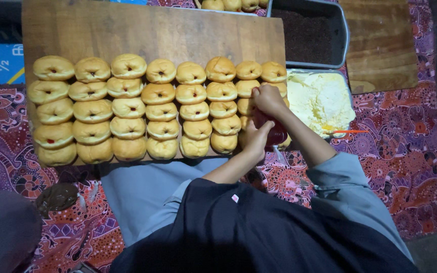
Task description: The person fills rows of small round buns with a dark brown paste and a red sauce using piping bags. They work systematically across a wooden board, then move the board and continue filling a new batch of buns.
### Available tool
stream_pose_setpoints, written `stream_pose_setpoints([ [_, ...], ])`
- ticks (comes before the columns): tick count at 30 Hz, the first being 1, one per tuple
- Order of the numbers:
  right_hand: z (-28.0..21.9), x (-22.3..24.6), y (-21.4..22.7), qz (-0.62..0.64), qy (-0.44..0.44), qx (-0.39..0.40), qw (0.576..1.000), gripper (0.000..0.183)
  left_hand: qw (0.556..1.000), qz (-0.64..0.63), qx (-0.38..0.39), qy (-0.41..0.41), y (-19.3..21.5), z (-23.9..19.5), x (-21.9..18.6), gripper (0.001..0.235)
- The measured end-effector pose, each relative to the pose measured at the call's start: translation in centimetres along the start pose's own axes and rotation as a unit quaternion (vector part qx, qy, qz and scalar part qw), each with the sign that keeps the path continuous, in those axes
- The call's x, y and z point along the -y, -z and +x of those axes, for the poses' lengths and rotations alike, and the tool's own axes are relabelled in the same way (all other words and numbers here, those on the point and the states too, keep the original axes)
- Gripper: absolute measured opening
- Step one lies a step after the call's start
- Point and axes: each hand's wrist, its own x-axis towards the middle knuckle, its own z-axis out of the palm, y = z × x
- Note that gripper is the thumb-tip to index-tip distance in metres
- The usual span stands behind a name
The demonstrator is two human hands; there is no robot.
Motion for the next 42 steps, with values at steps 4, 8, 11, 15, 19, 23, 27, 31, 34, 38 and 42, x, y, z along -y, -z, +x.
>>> stream_pose_setpoints([
  [4, 0.9, -0.4, -0.7, 0.002, -0.004, -0.031, 1.000, 0.040, 1.000, -0.018, 0.012, -0.005, 0.1, 0.2, -0.8, 0.041],
  [8, 1.4, -0.8, -0.5, -0.019, 0.004, -0.008, 1.000, 0.037, 0.999, -0.041, 0.025, -0.005, -0.1, 0.2, -1.0, 0.038],
  [11, 2.0, -1.3, 0.3, -0.037, -0.046, 0.064, 0.996, 0.038, 1.000, -0.018, 0.024, -0.003, -0.5, -0.1, -0.9, 0.040],
  [15, 1.9, -1.3, 1.1, -0.076, -0.010, 0.084, 0.994, 0.045, 0.998, -0.052, 0.030, 0.002, -1.0, -1.0, -0.8, 0.042],
  [19, 0.2, -0.7, 3.4, -0.058, -0.003, 0.156, 0.986, 0.050, 0.999, -0.027, 0.034, 0.021, -0.7, -2.2, -0.6, 0.040],
  [23, -3.3, -0.4, 5.9, 0.029, -0.106, 0.267, 0.957, 0.053, 0.999, 0.013, 0.038, 0.001, -0.3, -3.9, 0.3, 0.042],
  [27, -6.1, -0.4, 5.9, 0.080, -0.028, 0.182, 0.980, 0.035, 0.998, 0.032, 0.041, -0.026, -0.5, -4.8, 0.8, 0.046],
  [31, -6.3, -0.2, 5.3, 0.083, 0.011, 0.065, 0.994, 0.035, 0.998, 0.015, 0.048, -0.037, -1.0, -4.5, 0.1, 0.047],
  [34, -5.3, 0.3, 5.3, 0.093, 0.014, 0.025, 0.995, 0.034, 0.998, 0.017, 0.045, -0.035, -1.1, -3.9, -0.9, 0.047],
  [38, -3.5, 1.0, 4.8, 0.113, -0.030, 0.037, 0.992, 0.038, 0.995, 0.051, 0.040, -0.083, -1.0, -2.3, -2.1, 0.051],
  [42, -1.2, 1.0, 4.1, 0.123, -0.028, 0.028, 0.992, 0.037, 0.998, 0.035, 0.040, -0.045, -0.9, -0.3, -2.7, 0.044],
])
